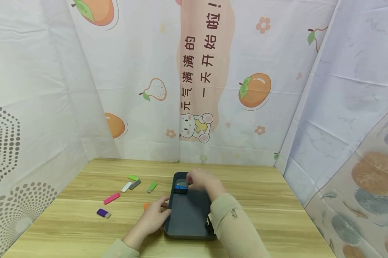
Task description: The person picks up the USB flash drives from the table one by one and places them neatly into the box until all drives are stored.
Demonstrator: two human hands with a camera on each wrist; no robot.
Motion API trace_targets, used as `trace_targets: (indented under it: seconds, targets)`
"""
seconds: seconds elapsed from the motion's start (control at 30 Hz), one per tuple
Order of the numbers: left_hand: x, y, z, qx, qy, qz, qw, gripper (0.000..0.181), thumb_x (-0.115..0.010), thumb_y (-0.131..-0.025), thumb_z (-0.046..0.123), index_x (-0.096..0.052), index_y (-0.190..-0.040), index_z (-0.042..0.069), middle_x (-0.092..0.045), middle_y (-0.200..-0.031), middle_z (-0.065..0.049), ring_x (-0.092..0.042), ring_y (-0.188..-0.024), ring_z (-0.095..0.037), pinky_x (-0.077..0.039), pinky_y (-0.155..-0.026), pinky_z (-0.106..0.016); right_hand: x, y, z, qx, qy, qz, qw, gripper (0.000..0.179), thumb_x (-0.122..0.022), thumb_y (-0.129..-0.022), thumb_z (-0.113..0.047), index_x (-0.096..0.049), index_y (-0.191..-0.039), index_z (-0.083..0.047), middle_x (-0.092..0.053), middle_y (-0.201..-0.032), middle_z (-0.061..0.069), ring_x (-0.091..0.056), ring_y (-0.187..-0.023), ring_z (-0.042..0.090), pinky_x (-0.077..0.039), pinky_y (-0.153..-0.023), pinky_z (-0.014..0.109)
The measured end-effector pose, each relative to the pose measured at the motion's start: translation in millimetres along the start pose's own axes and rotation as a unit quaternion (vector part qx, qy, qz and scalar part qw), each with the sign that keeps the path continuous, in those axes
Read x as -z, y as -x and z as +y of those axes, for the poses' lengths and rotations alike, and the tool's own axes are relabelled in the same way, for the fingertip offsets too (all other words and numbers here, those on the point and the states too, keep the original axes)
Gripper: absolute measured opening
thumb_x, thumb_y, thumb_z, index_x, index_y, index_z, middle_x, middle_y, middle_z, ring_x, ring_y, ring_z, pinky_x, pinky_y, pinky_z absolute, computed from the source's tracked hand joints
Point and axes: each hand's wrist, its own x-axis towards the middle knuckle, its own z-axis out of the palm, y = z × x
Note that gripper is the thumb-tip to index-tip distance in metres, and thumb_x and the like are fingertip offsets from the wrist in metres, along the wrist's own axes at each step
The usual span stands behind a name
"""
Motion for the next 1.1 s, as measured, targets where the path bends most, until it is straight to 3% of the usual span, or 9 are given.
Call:
trace_targets:
  seconds: [0.27, 0.57, 0.9, 1.1]
  targets:
    - [1.3, 2.2, 5.1, 0.017, 0.016, -0.001, 0.9997, 0.049, -0.062, -0.098, 0.006, -0.049, -0.143, -0.005, -0.066, -0.116, -0.02, -0.068, -0.09, -0.025, -0.058, -0.058, -0.037, -2.1, 0.8, -9.7, -0.008, -0.017, -0.02, 0.9996, 0.009, -0.079, -0.089, -0.014, -0.073, -0.095, -0.014, -0.065, -0.088, -0.005, -0.06, -0.082, 0.014, -0.053, -0.077, 0.037]
    - [4.4, 0.5, 9.3, 0.016, -0.021, 0.012, 0.9996, 0.047, -0.066, -0.095, 0.007, -0.055, -0.139, -0.005, -0.067, -0.117, -0.016, -0.065, -0.105, -0.03, -0.055, -0.085, -0.05, -13.8, -9.1, -12.6, -0.028, 0.027, -0.039, 0.9985, 0.012, -0.08, -0.087, -0.017, -0.073, -0.095, -0.019, -0.065, -0.09, -0.008, -0.061, -0.083, 0.012, -0.053, -0.076, 0.036]
    - [5.6, 1.7, 10.7, 0.008, -0.015, 0.013, 0.9998, 0.046, -0.065, -0.094, 0.004, -0.056, -0.138, -0.006, -0.065, -0.12, -0.019, -0.064, -0.107, -0.032, -0.054, -0.088, -0.052, -19.6, -14.5, -19.2, -0.043, 0.041, -0.061, 0.9963, 0.011, -0.08, -0.088, -0.019, -0.074, -0.096, -0.02, -0.065, -0.091, -0.008, -0.06, -0.081, 0.01, -0.054, -0.076, 0.036]
    - [4.9, 1.6, 12.1, 0.013, -0.009, 0.013, 0.9998, 0.044, -0.064, -0.094, 0.002, -0.057, -0.137, -0.006, -0.066, -0.118, -0.018, -0.064, -0.104, -0.028, -0.053, -0.087, -0.05, -24.2, -17.7, -25.1, -0.053, 0.053, -0.064, 0.9951, 0.011, -0.082, -0.086, -0.02, -0.073, -0.091, -0.021, -0.062, -0.083, -0.01, -0.057, -0.072, 0.01, -0.052, -0.069, 0.033]
